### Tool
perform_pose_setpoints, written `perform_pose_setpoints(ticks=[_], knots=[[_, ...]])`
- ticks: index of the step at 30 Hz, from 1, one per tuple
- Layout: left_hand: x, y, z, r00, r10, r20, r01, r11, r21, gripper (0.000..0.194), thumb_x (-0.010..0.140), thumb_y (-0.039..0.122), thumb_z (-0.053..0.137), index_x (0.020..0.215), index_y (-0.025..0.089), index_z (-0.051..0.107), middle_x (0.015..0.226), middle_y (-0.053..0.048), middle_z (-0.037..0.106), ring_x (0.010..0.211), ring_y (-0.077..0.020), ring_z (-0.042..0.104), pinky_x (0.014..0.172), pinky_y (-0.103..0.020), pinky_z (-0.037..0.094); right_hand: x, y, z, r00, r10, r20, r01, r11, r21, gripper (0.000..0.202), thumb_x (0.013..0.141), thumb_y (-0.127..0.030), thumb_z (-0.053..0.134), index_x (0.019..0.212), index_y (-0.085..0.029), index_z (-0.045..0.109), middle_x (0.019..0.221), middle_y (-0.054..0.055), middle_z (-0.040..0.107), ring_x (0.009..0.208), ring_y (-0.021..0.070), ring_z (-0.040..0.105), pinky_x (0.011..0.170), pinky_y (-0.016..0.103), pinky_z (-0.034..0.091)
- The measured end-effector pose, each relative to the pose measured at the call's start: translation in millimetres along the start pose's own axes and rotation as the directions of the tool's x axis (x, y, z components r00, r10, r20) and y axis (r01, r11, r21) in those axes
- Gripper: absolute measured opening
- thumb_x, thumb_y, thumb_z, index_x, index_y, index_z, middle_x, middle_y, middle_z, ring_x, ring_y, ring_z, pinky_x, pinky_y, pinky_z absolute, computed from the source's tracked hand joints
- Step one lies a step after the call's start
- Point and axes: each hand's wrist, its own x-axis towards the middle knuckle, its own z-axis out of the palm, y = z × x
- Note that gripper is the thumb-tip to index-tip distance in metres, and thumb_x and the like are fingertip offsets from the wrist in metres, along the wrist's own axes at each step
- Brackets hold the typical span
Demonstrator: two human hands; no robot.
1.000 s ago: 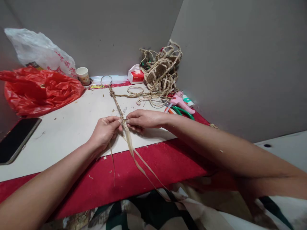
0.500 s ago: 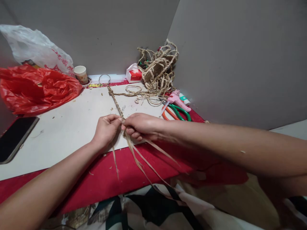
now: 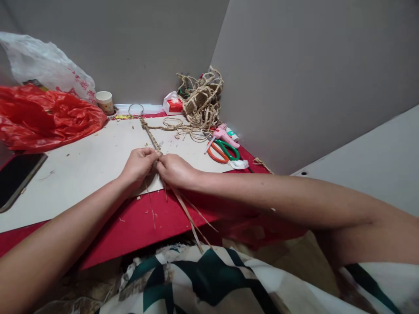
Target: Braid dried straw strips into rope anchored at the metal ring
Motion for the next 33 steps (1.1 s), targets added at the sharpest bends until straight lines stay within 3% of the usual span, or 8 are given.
perform_pose_setpoints(ticks=[3, 7, 10, 13, 17, 22, 27, 33], knots=[[0.2, -0.9, -2.1, 1.0, 0.016, 0.002, -0.016, 1.0, -0.016, 0.01, 0.068, 0.017, 0.063, 0.062, 0.012, 0.057, 0.046, 0.004, 0.05, 0.039, -0.0045, 0.04, 0.042, -0.018, 0.029, -15.3, -4.6, 0.6, 0.993, -0.118, -0.006, 0.112, 0.96, -0.258, 0.032, 0.091, -0.026, 0.035, 0.095, -0.01, 0.062, 0.097, 0.018, 0.068, 0.085, 0.0254, 0.064, 0.072, 0.034, 0.046], [-1.5, 3.3, -5.1, 0.999, 0.016, -0.031, -0.018, 0.999, -0.046, 0.011, 0.067, 0.022, 0.066, 0.065, 0.013, 0.06, 0.057, -0.002, 0.062, 0.049, -0.0106, 0.053, 0.047, -0.022, 0.038, -39.1, -3.7, -10.2, 0.952, -0.273, 0.137, 0.295, 0.938, -0.181, 0.044, 0.094, -0.044, 0.034, 0.087, -0.013, 0.065, 0.08, 0.01, 0.067, 0.071, 0.0184, 0.061, 0.065, 0.028, 0.041], [-1.6, 8.9, -8.1, 0.999, 0.001, -0.036, -0.002, 0.999, -0.054, 0.011, 0.065, 0.02, 0.067, 0.062, 0.013, 0.06, 0.048, 0.001, 0.056, 0.042, -0.008, 0.046, 0.043, -0.02, 0.032, -41.6, 2.1, -28.2, 0.961, -0.236, -0.145, 0.242, 0.97, 0.027, 0.049, 0.094, -0.048, 0.037, 0.073, -0.012, 0.064, 0.064, 0.005, 0.061, 0.064, 0.0132, 0.056, 0.062, 0.024, 0.039], [1.2, 11.0, -11.4, 0.999, -0.02, -0.031, 0.019, 0.999, -0.043, 0.012, 0.064, 0.02, 0.069, 0.061, 0.013, 0.06, 0.042, 0.004, 0.05, 0.036, -0.0046, 0.037, 0.038, -0.019, 0.024, -26.9, 8.2, -39.4, 0.925, -0.108, -0.363, 0.211, 0.943, 0.256, 0.03, 0.085, -0.036, 0.058, 0.095, -0.008, 0.063, 0.081, 0.006, 0.064, 0.072, 0.0122, 0.057, 0.066, 0.023, 0.042], [5.2, 8.4, -14.3, 0.999, -0.037, 0.006, 0.037, 0.998, -0.058, 0.014, 0.061, 0.02, 0.071, 0.064, 0.013, 0.059, 0.046, 0.001, 0.056, 0.04, -0.0079, 0.049, 0.041, -0.018, 0.031, -1.0, 13.6, -30.7, 0.999, -0.009, 0.032, -0.015, 0.724, 0.689, 0.048, 0.071, -0.02, 0.073, 0.113, -0.01, 0.054, 0.089, 0.006, 0.064, 0.074, 0.0113, 0.059, 0.061, 0.02, 0.046], [5.3, 7.9, -15.1, 0.999, -0.035, 0.035, 0.037, 0.997, -0.06, 0.017, 0.059, 0.021, 0.072, 0.067, 0.013, 0.059, 0.047, 0.0, 0.058, 0.04, -0.0098, 0.052, 0.044, -0.02, 0.037, 16.9, 19.4, -18.4, 0.952, -0.099, 0.289, -0.212, 0.468, 0.858, 0.014, 0.073, -0.004, 0.059, 0.083, -0.012, 0.054, 0.068, 0.001, 0.06, 0.059, 0.0073, 0.057, 0.055, 0.016, 0.046], [5.0, 11.0, -16.1, 0.998, -0.013, 0.054, 0.012, 1.0, 0.025, 0.013, 0.063, 0.021, 0.069, 0.066, 0.012, 0.059, 0.051, -0.001, 0.06, 0.041, -0.0075, 0.049, 0.042, -0.018, 0.031, 23.5, 23.0, -25.3, 0.91, -0.15, 0.386, -0.245, 0.558, 0.793, 0.009, 0.076, -0.003, 0.05, 0.071, -0.011, 0.05, 0.053, -0.004, 0.048, 0.037, 0.0013, 0.032, 0.034, 0.011, 0.026], [5.0, 11.8, -19.1, 0.99, 0.118, 0.076, -0.131, 0.972, 0.197, 0.006, 0.067, 0.018, 0.063, 0.066, 0.012, 0.061, 0.054, 0.001, 0.06, 0.049, -0.0075, 0.05, 0.052, -0.019, 0.038, 29.9, 26.5, -24.7, 0.887, -0.146, 0.438, -0.246, 0.654, 0.715, 0.01, 0.081, -0.013, 0.048, 0.071, -0.014, 0.047, 0.049, -0.009, 0.033, 0.034, 0.0019, 0.022, 0.033, 0.013, 0.015]])
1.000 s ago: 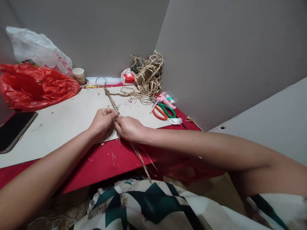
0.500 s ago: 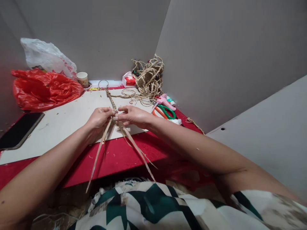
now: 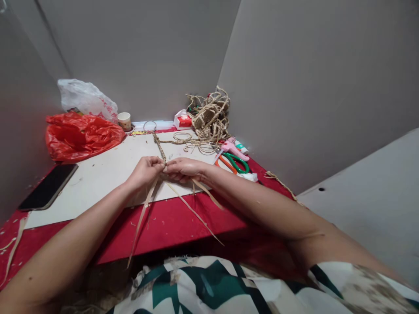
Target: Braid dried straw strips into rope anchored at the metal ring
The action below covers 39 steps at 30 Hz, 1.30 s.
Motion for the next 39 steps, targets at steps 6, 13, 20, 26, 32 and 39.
perform_pose_setpoints(ticks=[6, 13, 20, 26, 32, 39], knots=[[2.3, -8.2, -1.8, 0.995, -0.032, 0.097, 0.036, 0.998, -0.043, 0.011, 0.071, 0.021, 0.062, 0.065, 0.012, 0.058, 0.058, -0.001, 0.062, 0.053, -0.0087, 0.054, 0.06, -0.021, 0.041, 1.3, 9.4, -10.1, 0.996, -0.045, 0.072, 0.047, 0.998, -0.029, 0.016, 0.085, -0.027, 0.051, 0.085, -0.012, 0.057, 0.047, -0.011, 0.024, 0.036, 0.0027, 0.013, 0.033, 0.015, 0.011], [0.6, -10.2, -1.0, 0.973, -0.003, 0.231, 0.032, 0.992, -0.12, 0.01, 0.077, 0.021, 0.06, 0.081, 0.013, 0.055, 0.066, -0.004, 0.065, 0.065, -0.0127, 0.062, 0.072, -0.027, 0.046, -1.8, 10.7, -13.3, 0.996, -0.047, 0.082, 0.052, 0.997, -0.059, 0.024, 0.087, -0.032, 0.049, 0.078, -0.012, 0.059, 0.045, -0.01, 0.03, 0.034, 0.0026, 0.017, 0.032, 0.016, 0.012], [-0.9, -11.3, -1.4, 0.977, 0.095, 0.192, -0.146, 0.952, 0.268, 0.016, 0.08, 0.027, 0.054, 0.086, 0.013, 0.06, 0.074, -0.004, 0.067, 0.068, -0.0148, 0.06, 0.066, -0.025, 0.044, 1.5, 17.0, 0.1, 0.995, -0.045, -0.093, 0.048, 0.999, 0.026, 0.029, 0.087, -0.029, 0.047, 0.062, -0.015, 0.048, 0.036, -0.01, 0.026, 0.032, 0.003, 0.017, 0.034, 0.018, 0.011], [-5.0, 1.3, -9.1, 0.96, 0.08, 0.267, -0.218, 0.811, 0.543, 0.023, 0.081, 0.029, 0.048, 0.086, 0.015, 0.066, 0.079, -0.006, 0.069, 0.07, -0.0178, 0.059, 0.065, -0.026, 0.04, 4.1, 21.4, 12.3, 0.931, -0.119, -0.346, 0.1, 0.992, -0.071, 0.023, 0.079, -0.02, 0.047, 0.058, -0.014, 0.054, 0.031, -0.008, 0.027, 0.03, 0.0044, 0.019, 0.035, 0.022, 0.01], [-19.1, 16.5, -5.2, 0.985, 0.069, 0.157, -0.171, 0.34, 0.925, 0.03, 0.086, 0.033, 0.04, 0.073, 0.019, 0.062, 0.071, -0.011, 0.067, 0.062, -0.0202, 0.057, 0.055, -0.028, 0.03, 4.4, 22.2, 15.7, 0.918, -0.108, -0.381, 0.105, 0.994, -0.029, 0.019, 0.076, -0.018, 0.05, 0.062, -0.012, 0.06, 0.031, -0.008, 0.029, 0.031, 0.0044, 0.02, 0.036, 0.021, 0.014], [-34.6, 6.6, 20.5, 0.989, -0.009, 0.147, -0.143, 0.173, 0.974, 0.035, 0.086, 0.023, 0.034, 0.11, 0.011, 0.056, 0.082, -0.021, 0.069, 0.074, -0.033, 0.065, 0.061, -0.035, 0.04, -1.7, 15.2, 15.6, 0.987, 0.026, -0.159, 0.022, 0.956, 0.292, 0.03, 0.081, -0.019, 0.048, 0.053, -0.018, 0.038, 0.036, -0.009, 0.025, 0.032, 0.0037, 0.017, 0.033, 0.018, 0.012]])
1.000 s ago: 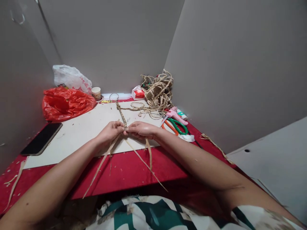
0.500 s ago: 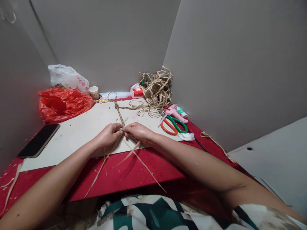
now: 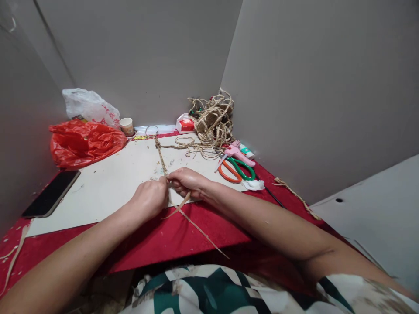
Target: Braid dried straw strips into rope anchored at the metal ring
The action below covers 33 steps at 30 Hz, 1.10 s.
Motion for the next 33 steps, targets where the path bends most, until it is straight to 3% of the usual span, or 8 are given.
perform_pose_setpoints(ticks=[6, 11, 13, 15, 18, 22, 29, 33], knots=[[-11.5, 13.7, -0.5, 0.997, 0.045, 0.056, -0.043, 0.998, -0.034, 0.038, 0.085, 0.021, 0.038, 0.117, 0.007, 0.051, 0.082, -0.021, 0.068, 0.072, -0.0325, 0.065, 0.062, -0.037, 0.041, -2.1, 0.5, -0.8, 1.0, -0.01, -0.008, 0.01, 0.998, 0.057, 0.03, 0.078, -0.01, 0.049, 0.052, -0.016, 0.037, 0.035, -0.009, 0.026, 0.031, 0.0024, 0.018, 0.032, 0.016, 0.012], [-15.9, 12.9, -12.8, 0.968, 0.248, -0.022, -0.233, 0.872, -0.43, 0.035, 0.09, 0.039, 0.039, 0.074, 0.018, 0.062, 0.066, -0.007, 0.064, 0.057, -0.0174, 0.056, 0.055, -0.027, 0.037, 0.0, 1.0, -8.7, 0.996, 0.021, 0.089, -0.032, 0.992, 0.122, 0.018, 0.082, -0.01, 0.047, 0.065, -0.01, 0.052, 0.037, -0.011, 0.025, 0.032, 0.002, 0.015, 0.032, 0.013, 0.012], [-7.8, 2.7, -14.3, 0.974, 0.094, -0.205, -0.202, 0.774, -0.601, 0.039, 0.089, 0.041, 0.041, 0.064, 0.018, 0.058, 0.058, -0.002, 0.058, 0.057, -0.0141, 0.053, 0.056, -0.024, 0.037, 1.2, 0.3, -11.7, 0.992, 0.013, 0.124, -0.031, 0.989, 0.147, 0.019, 0.083, -0.009, 0.047, 0.063, -0.011, 0.049, 0.039, -0.011, 0.025, 0.032, 0.0017, 0.014, 0.032, 0.012, 0.012], [4.5, -9.9, -11.5, 0.922, -0.184, -0.341, -0.13, 0.683, -0.719, 0.03, 0.086, 0.038, 0.047, 0.069, 0.016, 0.058, 0.063, -0.001, 0.057, 0.061, -0.0129, 0.053, 0.059, -0.023, 0.038, 2.6, -0.7, -13.8, 0.987, 0.026, 0.158, -0.052, 0.986, 0.16, 0.02, 0.084, -0.011, 0.047, 0.064, -0.012, 0.049, 0.039, -0.011, 0.024, 0.033, 0.0014, 0.013, 0.031, 0.012, 0.012], [21.0, -22.0, -2.0, 0.957, -0.265, -0.114, 0.001, 0.399, -0.917, 0.019, 0.082, 0.033, 0.053, 0.083, 0.015, 0.058, 0.072, -0.002, 0.06, 0.058, -0.0108, 0.052, 0.057, -0.022, 0.04, 4.2, -2.1, -15.4, 0.98, 0.047, 0.195, -0.077, 0.986, 0.15, 0.019, 0.084, -0.013, 0.05, 0.065, -0.012, 0.049, 0.04, -0.011, 0.024, 0.033, 0.001, 0.012, 0.03, 0.011, 0.012], [26.1, -19.1, 4.6, 0.981, -0.085, 0.174, 0.183, 0.112, -0.977, 0.017, 0.083, 0.027, 0.048, 0.073, 0.015, 0.053, 0.057, 0.001, 0.05, 0.045, -0.0076, 0.043, 0.045, -0.02, 0.034, 3.6, -3.5, -16.8, 0.974, 0.026, 0.227, -0.051, 0.993, 0.104, 0.017, 0.083, -0.016, 0.054, 0.067, -0.012, 0.049, 0.04, -0.012, 0.025, 0.033, 0.001, 0.012, 0.03, 0.011, 0.012], [23.6, -21.6, -8.8, 0.948, 0.076, 0.308, 0.298, 0.123, -0.947, 0.025, 0.085, 0.034, 0.051, 0.069, 0.016, 0.05, 0.049, 0.009, 0.027, 0.038, -0.0036, 0.017, 0.037, -0.017, 0.012, 1.1, -4.8, -22.0, 0.972, -0.031, 0.232, 0.024, 0.999, 0.031, 0.022, 0.081, -0.023, 0.058, 0.065, -0.015, 0.046, 0.042, -0.012, 0.025, 0.034, 0.0016, 0.013, 0.033, 0.014, 0.01], [26.1, -26.2, -13.3, 0.965, 0.039, 0.261, 0.236, 0.312, -0.92, 0.023, 0.084, 0.031, 0.053, 0.072, 0.013, 0.058, 0.046, 0.008, 0.028, 0.038, -0.0038, 0.019, 0.037, -0.018, 0.014, 0.5, -5.9, -26.7, 0.968, -0.166, 0.19, 0.22, 0.923, -0.316, 0.017, 0.081, -0.025, 0.057, 0.071, -0.011, 0.056, 0.045, -0.009, 0.035, 0.038, 0.0033, 0.023, 0.039, 0.017, 0.018]])
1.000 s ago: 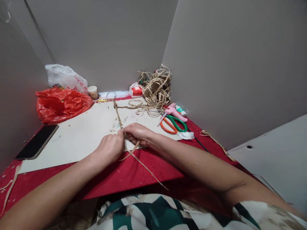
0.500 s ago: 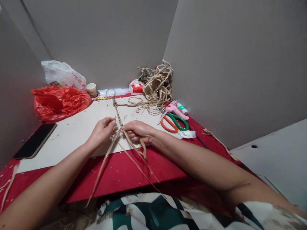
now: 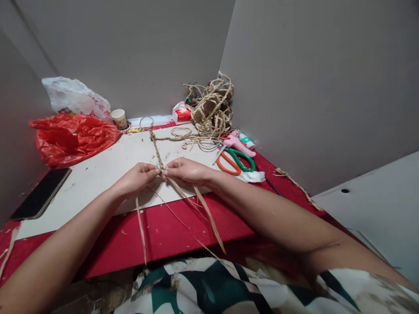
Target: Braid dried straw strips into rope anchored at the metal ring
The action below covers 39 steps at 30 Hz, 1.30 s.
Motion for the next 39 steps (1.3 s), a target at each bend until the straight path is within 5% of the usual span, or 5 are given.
perform_pose_setpoints(ticks=[8, 23, 31, 35, 39], knots=[[5.6, -4.5, 7.6, 0.997, -0.07, -0.015, 0.07, 0.997, -0.017, 0.026, 0.086, 0.033, 0.05, 0.065, 0.016, 0.05, 0.044, 0.009, 0.028, 0.035, -0.0041, 0.018, 0.036, -0.02, 0.011, -2.1, -0.1, 7.7, 0.948, -0.296, -0.113, 0.108, 0.639, -0.761, 0.021, 0.085, -0.015, 0.046, 0.077, -0.01, 0.065, 0.068, 0.003, 0.058, 0.063, 0.0097, 0.043, 0.059, 0.021, 0.029], [5.8, -9.0, 15.8, 0.984, 0.035, -0.177, -0.041, 0.999, -0.029, 0.024, 0.081, 0.026, 0.053, 0.06, 0.014, 0.054, 0.039, 0.008, 0.032, 0.035, -0.0035, 0.021, 0.039, -0.02, 0.013, -22.2, -21.7, 15.7, 0.976, -0.192, -0.105, 0.078, 0.753, -0.653, 0.029, 0.089, -0.014, 0.039, 0.079, -0.008, 0.065, 0.068, 0.004, 0.061, 0.062, 0.0098, 0.05, 0.061, 0.02, 0.036], [2.2, -9.9, 24.6, 0.993, -0.061, -0.099, 0.03, 0.958, -0.286, 0.029, 0.078, 0.026, 0.056, 0.055, 0.018, 0.04, 0.041, 0.009, 0.029, 0.034, -0.0028, 0.02, 0.036, -0.019, 0.011, -30.8, -6.2, 37.8, 0.98, -0.192, -0.045, 0.049, 0.457, -0.888, 0.03, 0.089, -0.022, 0.037, 0.088, -0.01, 0.065, 0.086, 0.015, 0.068, 0.071, 0.0183, 0.059, 0.065, 0.028, 0.038], [-1.3, -7.9, 24.2, 0.993, -0.073, -0.095, 0.043, 0.957, -0.288, 0.018, 0.076, 0.023, 0.06, 0.062, 0.016, 0.051, 0.039, 0.009, 0.031, 0.033, -0.003, 0.02, 0.035, -0.018, 0.012, -42.9, -14.8, 35.3, 0.977, -0.123, 0.176, 0.214, 0.508, -0.834, 0.025, 0.088, -0.018, 0.041, 0.078, -0.011, 0.062, 0.08, 0.012, 0.067, 0.065, 0.0151, 0.056, 0.06, 0.026, 0.037], [-3.5, -2.9, 17.9, 0.994, -0.08, -0.074, 0.051, 0.94, -0.338, 0.022, 0.076, 0.02, 0.06, 0.06, 0.017, 0.045, 0.041, 0.009, 0.028, 0.034, -0.0024, 0.018, 0.035, -0.017, 0.012, -49.6, -32.2, 9.1, 0.952, 0.006, 0.305, 0.168, 0.824, -0.541, 0.03, 0.091, -0.033, 0.046, 0.075, -0.012, 0.06, 0.057, 0.002, 0.059, 0.048, 0.0083, 0.049, 0.05, 0.02, 0.038]])
